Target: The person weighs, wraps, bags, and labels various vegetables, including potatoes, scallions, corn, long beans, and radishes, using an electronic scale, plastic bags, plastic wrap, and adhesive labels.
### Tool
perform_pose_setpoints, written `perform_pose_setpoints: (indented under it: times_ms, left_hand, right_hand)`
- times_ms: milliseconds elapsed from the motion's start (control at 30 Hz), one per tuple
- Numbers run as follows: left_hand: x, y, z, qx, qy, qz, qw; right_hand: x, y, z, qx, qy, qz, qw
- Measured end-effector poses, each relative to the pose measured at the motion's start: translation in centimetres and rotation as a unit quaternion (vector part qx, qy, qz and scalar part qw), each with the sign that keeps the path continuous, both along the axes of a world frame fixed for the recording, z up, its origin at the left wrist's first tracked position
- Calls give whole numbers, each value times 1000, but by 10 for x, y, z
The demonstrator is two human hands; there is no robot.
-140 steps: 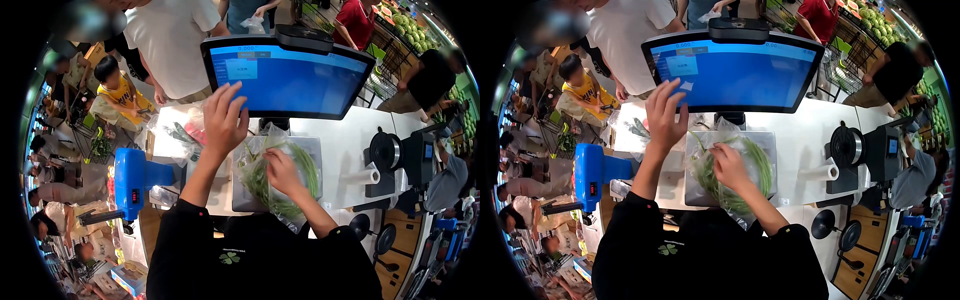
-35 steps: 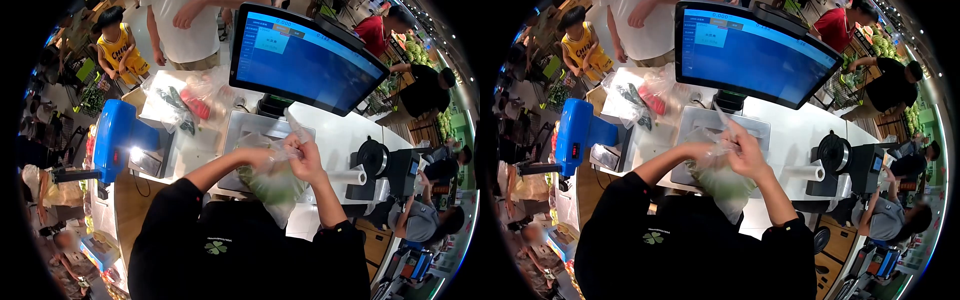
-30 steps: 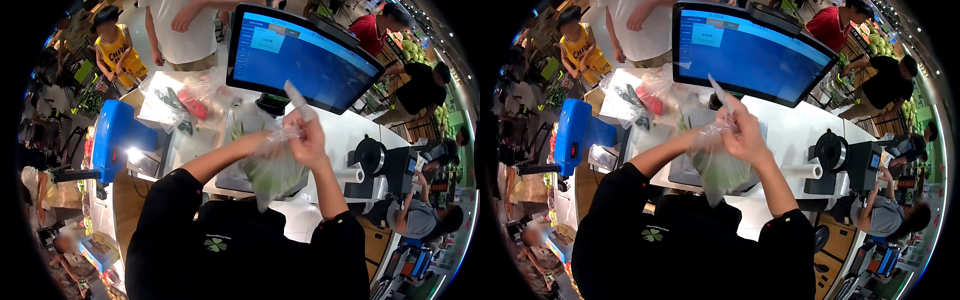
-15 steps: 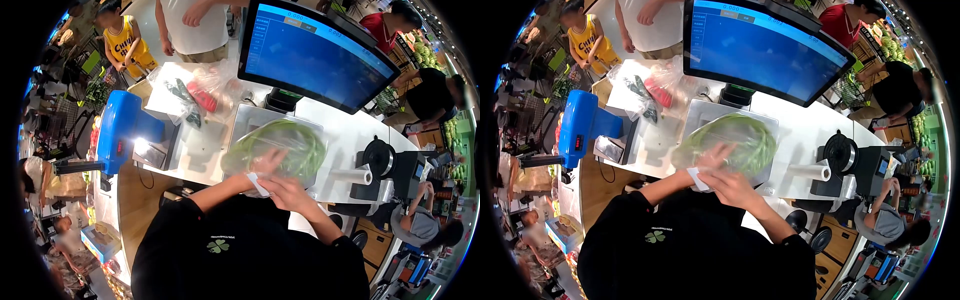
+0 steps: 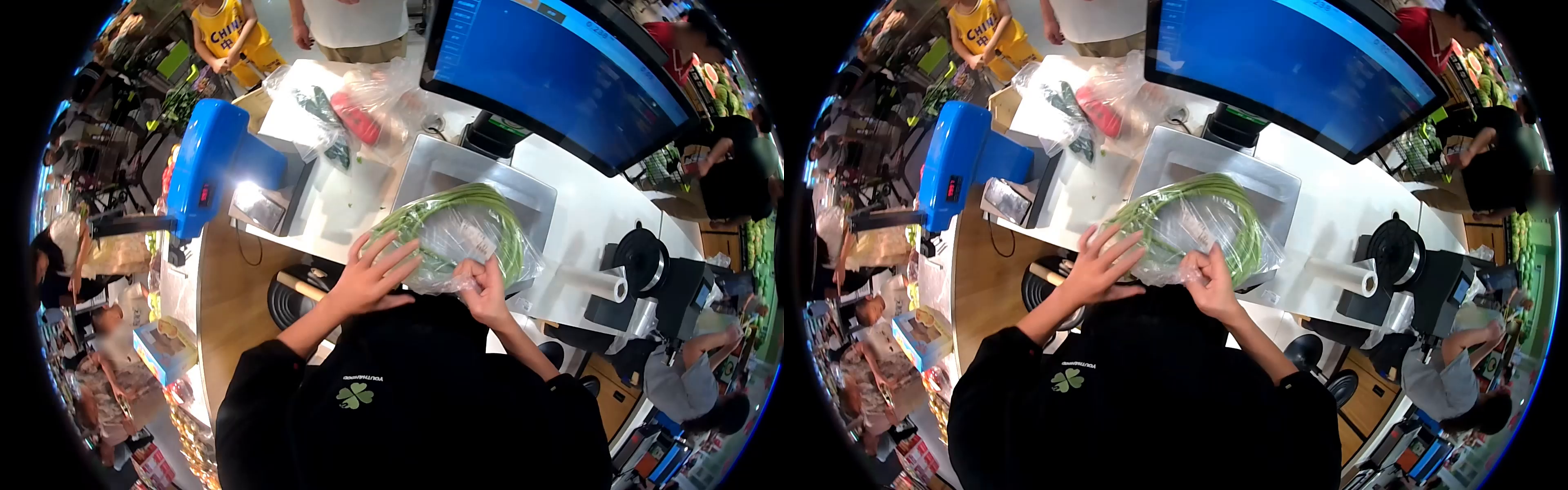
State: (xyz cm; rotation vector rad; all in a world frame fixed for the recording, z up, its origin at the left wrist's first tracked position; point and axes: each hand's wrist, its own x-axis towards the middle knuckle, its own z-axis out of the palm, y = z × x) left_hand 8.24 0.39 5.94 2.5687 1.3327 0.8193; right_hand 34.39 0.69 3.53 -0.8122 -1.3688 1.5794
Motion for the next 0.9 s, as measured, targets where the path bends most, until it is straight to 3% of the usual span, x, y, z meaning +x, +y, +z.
perform_pose_setpoints:
  times_ms: [67, 100, 167, 233, 267, 300, 367, 433, 500, 567, 700, 733, 767, 800, 833, 867, 900]
  left_hand:
    - [7, 13, -35, -28, -10, -148, 989]
    - [10, 12, -51, -27, -12, -146, 989]
    - [20, 16, -62, -139, -161, -143, 967]
    - [27, 22, -69, -112, -219, -139, 959]
    - [31, 24, -70, -205, -192, -93, 955]
    - [35, 26, -71, -293, -161, -42, 941]
    - [43, 32, -72, -272, -156, -22, 949]
    - [51, 36, -72, -225, -146, 36, 963]
    - [58, 44, -72, -211, -196, 71, 955]
    - [58, 46, -68, -197, -246, 109, 943]
    - [47, 47, -60, -375, -197, 145, 894]
    - [43, 48, -60, -447, -194, 144, 861]
    - [40, 47, -62, -447, -194, 144, 861]
    - [36, 43, -65, -357, -212, 95, 905]
    - [31, 41, -67, -261, -228, 47, 937]
    - [28, 38, -63, -261, -228, 47, 937]
    - [24, 33, -58, -186, -280, 42, 941]
  right_hand:
    - [-8, 4, 0, -19, 18, -32, 999]
    - [-10, 5, 0, -36, 34, -72, 996]
    - [-8, 7, -4, -23, 35, -76, 996]
    - [-10, 16, -10, -39, 5, -143, 989]
    - [-3, 24, -16, -8, -124, -182, 976]
    - [-1, 31, -24, -10, -125, -187, 974]
    - [-1, 46, -27, 158, -369, -193, 895]
    - [-5, 58, -36, 144, -360, -193, 901]
    - [-8, 67, -60, 281, -364, -232, 857]
    - [-7, 65, -69, 252, -378, -218, 864]
    - [-6, 64, -74, 145, -408, -172, 885]
    - [-6, 64, -79, 145, -407, -169, 886]
    - [-2, 63, -84, 109, -338, -193, 915]
    - [-1, 62, -89, 73, -267, -213, 937]
    - [-3, 64, -84, 75, -268, -208, 938]
    - [-5, 63, -70, 46, -149, -214, 964]
    - [-5, 61, -55, 16, -29, -213, 976]
